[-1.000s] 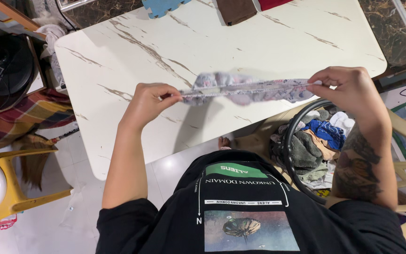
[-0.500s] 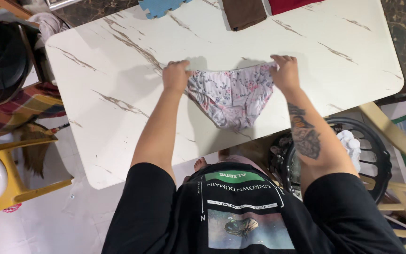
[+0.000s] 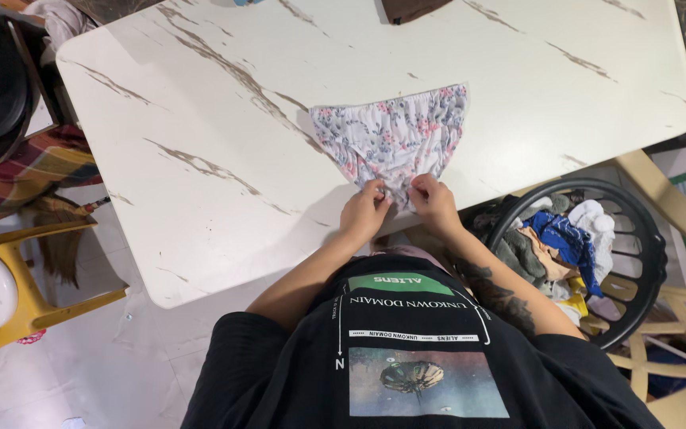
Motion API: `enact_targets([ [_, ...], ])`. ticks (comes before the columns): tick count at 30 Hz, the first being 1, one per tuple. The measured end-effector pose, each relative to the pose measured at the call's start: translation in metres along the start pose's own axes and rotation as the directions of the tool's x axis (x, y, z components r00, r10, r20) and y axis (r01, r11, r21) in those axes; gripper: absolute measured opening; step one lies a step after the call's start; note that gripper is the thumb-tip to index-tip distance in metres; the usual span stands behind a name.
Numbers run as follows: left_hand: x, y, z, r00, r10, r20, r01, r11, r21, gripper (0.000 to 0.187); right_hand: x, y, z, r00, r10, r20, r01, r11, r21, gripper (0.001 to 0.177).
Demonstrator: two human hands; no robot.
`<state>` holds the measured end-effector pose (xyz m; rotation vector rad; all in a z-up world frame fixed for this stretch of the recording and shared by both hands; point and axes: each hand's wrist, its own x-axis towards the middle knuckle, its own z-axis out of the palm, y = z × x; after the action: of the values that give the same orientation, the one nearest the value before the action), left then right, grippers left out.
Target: The person takes various pieces of underwear from a laundry basket and folds them one by one on a white table. The items include red, brown, floral, peach, light green, and striped underwear. Each piece is smoothed out and folded into a compact rectangle before being placed on the table.
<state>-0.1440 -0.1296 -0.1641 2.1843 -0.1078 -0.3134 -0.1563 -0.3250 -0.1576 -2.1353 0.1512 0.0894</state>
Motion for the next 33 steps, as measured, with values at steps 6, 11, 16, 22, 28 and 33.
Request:
enact_targets([
  [6,-0.012,-0.007,-0.002,0.997,0.055,0.056,-0.063,0.986,0.152,0.031,-0.022,-0.008,0.016,0.978,-0.148,-0.15,0.099,0.952,-0.289,0.023],
  [11,-0.026,-0.006,-0.006,1.0,0.007,-0.004,-0.006,0.977,0.211,0.027,-0.036,-0.004,0.018,0.965,-0.232,-0.124,0.146,0.866,-0.479,0.024],
  [16,-0.036,0.002,-0.01,0.975,0.216,-0.046,-0.179,0.894,0.411,0.037,-0.046,-0.014,0.019,0.916,-0.389,-0.097,0.25,0.743,-0.621,0.031],
  [22,-0.03,-0.027,-0.019,0.726,0.631,0.274,-0.675,0.575,0.462,0.032,-0.047,-0.023,-0.004,0.772,-0.627,0.104,0.598,0.661,-0.453,0.04],
  [28,-0.016,-0.054,-0.009,0.798,0.532,0.283,-0.592,0.782,0.197,0.031,-0.035,-0.007,-0.03,0.689,-0.655,0.31,0.723,0.594,-0.353,0.035],
  [33,0.032,-0.045,-0.011,0.882,0.276,0.383,-0.127,0.921,-0.369,0.031,0.002,0.002,-0.04,0.61,-0.629,0.481,0.79,0.524,-0.318,0.028],
])
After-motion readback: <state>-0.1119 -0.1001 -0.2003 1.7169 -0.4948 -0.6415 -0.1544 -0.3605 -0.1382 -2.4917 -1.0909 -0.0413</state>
